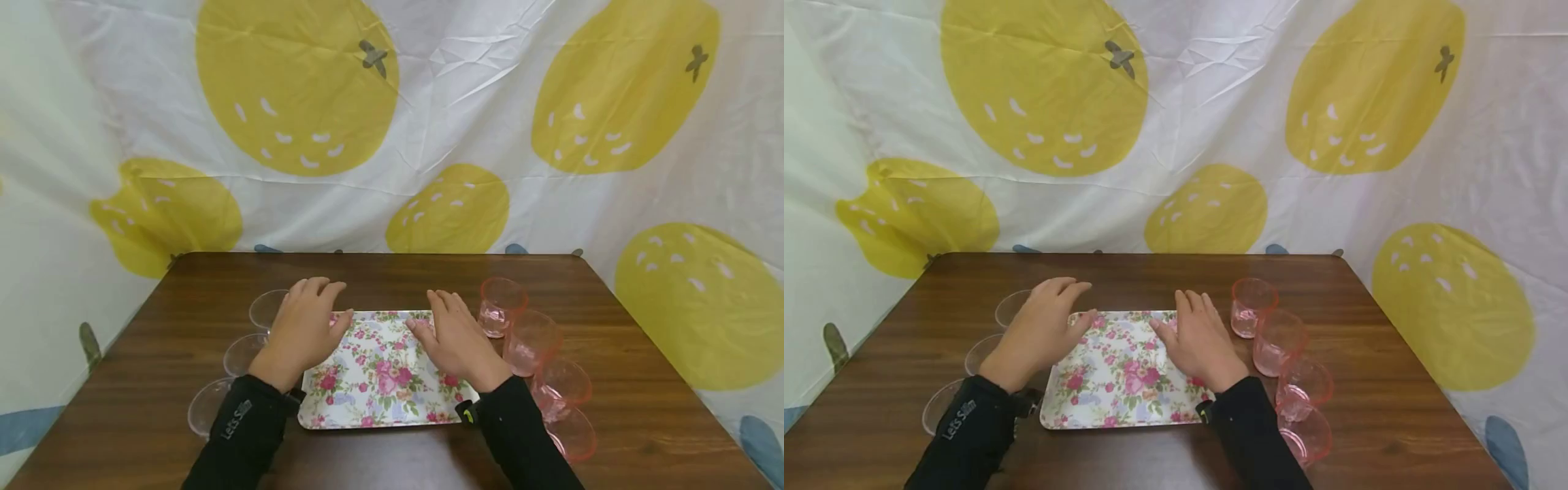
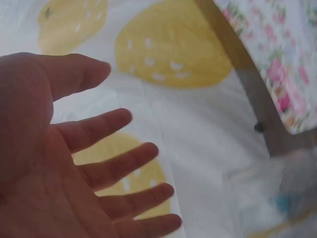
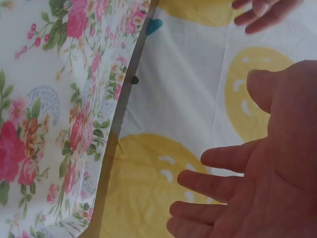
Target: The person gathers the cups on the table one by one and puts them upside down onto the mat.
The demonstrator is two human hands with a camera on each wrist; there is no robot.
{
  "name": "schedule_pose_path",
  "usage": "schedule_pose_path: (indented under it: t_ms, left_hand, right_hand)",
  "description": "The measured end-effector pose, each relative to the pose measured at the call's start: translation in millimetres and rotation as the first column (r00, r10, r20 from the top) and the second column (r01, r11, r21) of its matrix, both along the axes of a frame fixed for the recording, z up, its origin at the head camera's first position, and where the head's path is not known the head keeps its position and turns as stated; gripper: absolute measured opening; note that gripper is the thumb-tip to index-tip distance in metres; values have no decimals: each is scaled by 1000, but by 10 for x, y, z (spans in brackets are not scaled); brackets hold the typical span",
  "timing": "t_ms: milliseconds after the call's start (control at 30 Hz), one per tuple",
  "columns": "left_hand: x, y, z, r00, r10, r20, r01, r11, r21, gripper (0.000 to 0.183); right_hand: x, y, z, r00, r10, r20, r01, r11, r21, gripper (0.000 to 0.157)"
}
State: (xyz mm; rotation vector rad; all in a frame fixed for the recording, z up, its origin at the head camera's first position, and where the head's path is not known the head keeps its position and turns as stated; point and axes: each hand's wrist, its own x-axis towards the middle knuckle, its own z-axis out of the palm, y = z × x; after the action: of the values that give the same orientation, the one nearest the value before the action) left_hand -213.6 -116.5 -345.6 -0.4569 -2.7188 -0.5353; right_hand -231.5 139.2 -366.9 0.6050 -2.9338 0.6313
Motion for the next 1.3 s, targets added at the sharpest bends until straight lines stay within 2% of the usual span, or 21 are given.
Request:
schedule_pose_path:
  t_ms: [100,200,267,367,533,600,667,833,933,1000,1100,1300]
  left_hand:
    - [-8,-132,107,998,50,39,-48,998,-50,52]
    - [-60,-273,272,986,94,140,-76,989,-130,55]
    - [-104,-378,386,967,114,227,-76,982,-171,60]
    - [-183,-527,493,924,125,361,-50,976,-210,67]
    - [-305,-695,449,851,115,513,2,975,-222,75]
    - [-344,-730,403,834,112,541,12,976,-220,78]
    - [-378,-749,370,824,109,555,17,976,-216,79]
    - [-440,-741,343,827,92,554,33,977,-211,77]
    - [-440,-737,339,838,87,538,37,976,-215,74]
    - [-427,-732,341,851,85,519,36,975,-218,73]
    - [-401,-730,350,879,80,469,30,974,-223,69]
    - [-340,-702,430,922,55,383,19,982,-188,68]
  right_hand:
    - [-6,4,-6,1000,8,16,-8,1000,-15,76]
    - [-22,10,-15,1000,8,18,-8,1000,-15,76]
    - [-31,14,-19,1000,13,17,-12,1000,-16,75]
    - [-40,28,-5,999,23,24,-22,1000,-18,75]
    - [-43,45,52,999,29,31,-29,999,-19,74]
    - [-45,47,79,999,25,29,-24,1000,-15,74]
    - [-43,46,108,999,21,25,-21,1000,-11,75]
    - [-26,40,167,1000,22,18,-22,1000,-13,73]
    - [-3,35,189,1000,23,17,-23,1000,-14,73]
    - [11,36,202,1000,22,18,-22,1000,-13,73]
    - [27,38,223,999,28,17,-27,999,-23,73]
    - [46,56,245,1000,14,6,-14,999,-44,73]
